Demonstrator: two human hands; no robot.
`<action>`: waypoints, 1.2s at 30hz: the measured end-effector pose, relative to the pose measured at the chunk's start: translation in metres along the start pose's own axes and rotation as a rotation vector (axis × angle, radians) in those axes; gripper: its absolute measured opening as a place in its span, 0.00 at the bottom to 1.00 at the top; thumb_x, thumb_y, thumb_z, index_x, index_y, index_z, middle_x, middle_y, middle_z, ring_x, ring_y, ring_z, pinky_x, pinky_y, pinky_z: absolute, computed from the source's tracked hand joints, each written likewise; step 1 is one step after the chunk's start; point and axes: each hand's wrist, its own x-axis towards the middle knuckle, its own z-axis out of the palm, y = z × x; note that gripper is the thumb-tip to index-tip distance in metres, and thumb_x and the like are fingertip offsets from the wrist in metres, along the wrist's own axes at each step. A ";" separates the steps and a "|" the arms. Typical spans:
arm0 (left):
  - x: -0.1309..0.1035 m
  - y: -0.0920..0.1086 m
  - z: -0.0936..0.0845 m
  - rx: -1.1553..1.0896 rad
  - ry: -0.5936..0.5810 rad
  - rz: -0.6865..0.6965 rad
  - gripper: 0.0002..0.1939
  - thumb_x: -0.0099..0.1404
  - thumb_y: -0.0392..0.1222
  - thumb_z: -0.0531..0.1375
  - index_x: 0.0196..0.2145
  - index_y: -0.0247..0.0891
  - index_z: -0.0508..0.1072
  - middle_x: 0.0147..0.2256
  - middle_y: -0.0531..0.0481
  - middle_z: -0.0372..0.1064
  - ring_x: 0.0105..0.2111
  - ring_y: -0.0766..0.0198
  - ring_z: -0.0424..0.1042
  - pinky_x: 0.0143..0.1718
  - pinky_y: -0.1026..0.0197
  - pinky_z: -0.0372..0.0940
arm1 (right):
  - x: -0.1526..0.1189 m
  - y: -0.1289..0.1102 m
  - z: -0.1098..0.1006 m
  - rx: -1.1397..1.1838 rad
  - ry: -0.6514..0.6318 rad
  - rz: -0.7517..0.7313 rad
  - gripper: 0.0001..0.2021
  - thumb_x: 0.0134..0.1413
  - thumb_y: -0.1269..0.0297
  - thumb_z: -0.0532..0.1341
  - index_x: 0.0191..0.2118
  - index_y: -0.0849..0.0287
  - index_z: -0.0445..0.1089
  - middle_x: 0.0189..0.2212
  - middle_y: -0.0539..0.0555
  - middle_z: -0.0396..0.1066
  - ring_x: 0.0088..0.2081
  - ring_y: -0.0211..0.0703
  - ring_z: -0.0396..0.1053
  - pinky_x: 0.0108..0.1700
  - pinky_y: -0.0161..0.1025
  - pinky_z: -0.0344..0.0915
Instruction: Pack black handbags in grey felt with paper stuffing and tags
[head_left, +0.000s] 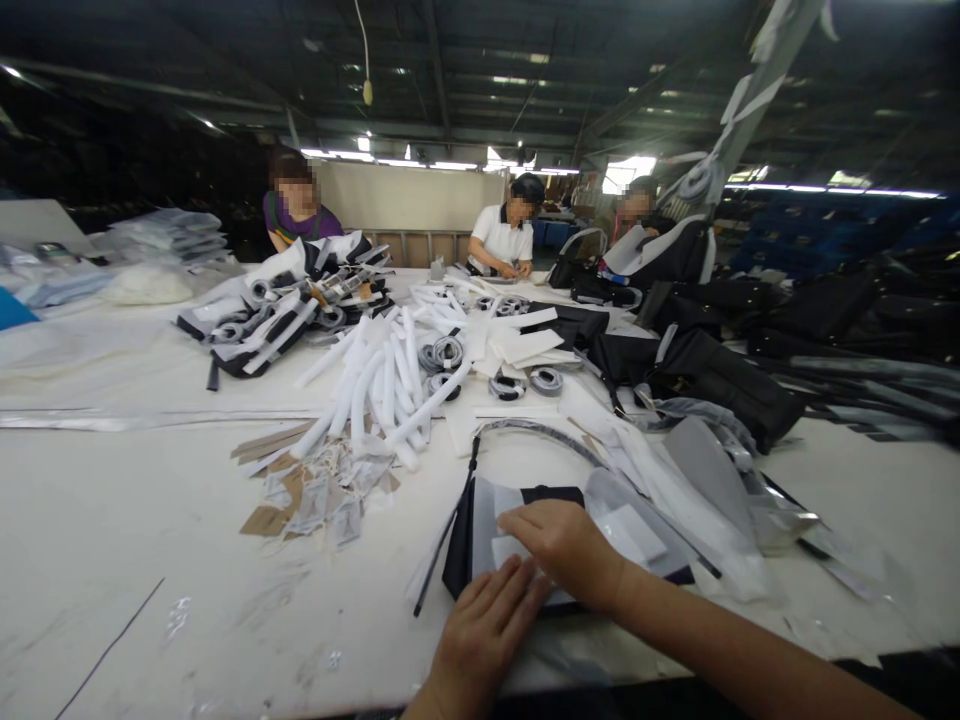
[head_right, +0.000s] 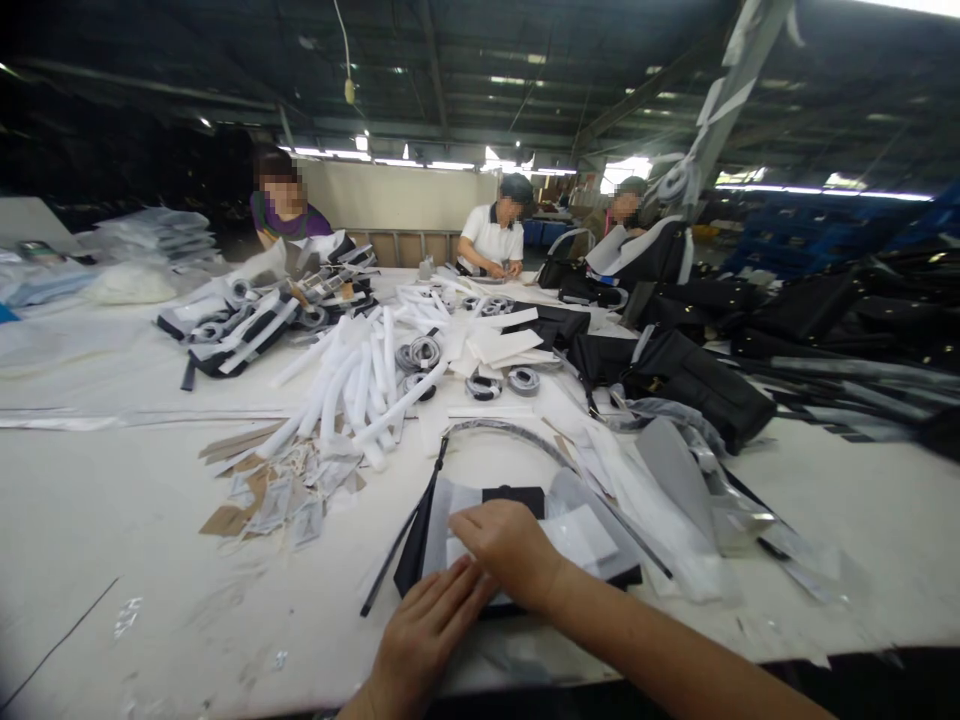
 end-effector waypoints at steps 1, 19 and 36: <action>0.000 0.000 0.000 -0.007 0.004 -0.001 0.21 0.77 0.32 0.46 0.60 0.41 0.68 0.55 0.50 0.73 0.55 0.63 0.72 0.52 0.62 0.67 | -0.006 -0.003 0.003 -0.007 0.019 -0.009 0.08 0.63 0.71 0.58 0.40 0.56 0.75 0.30 0.55 0.78 0.32 0.44 0.75 0.35 0.37 0.68; -0.010 -0.006 0.003 -0.139 -0.061 -0.015 0.19 0.76 0.35 0.46 0.58 0.38 0.69 0.52 0.46 0.75 0.54 0.62 0.71 0.55 0.58 0.67 | -0.025 -0.025 0.014 0.042 0.090 0.081 0.13 0.67 0.68 0.53 0.38 0.56 0.76 0.32 0.54 0.80 0.31 0.45 0.77 0.34 0.38 0.72; -0.023 -0.007 0.007 -0.274 -0.016 -0.135 0.16 0.75 0.36 0.50 0.57 0.34 0.68 0.52 0.40 0.72 0.54 0.58 0.71 0.52 0.55 0.72 | -0.060 -0.041 0.015 0.172 0.287 0.151 0.10 0.68 0.67 0.57 0.46 0.56 0.76 0.40 0.55 0.81 0.40 0.45 0.80 0.44 0.41 0.77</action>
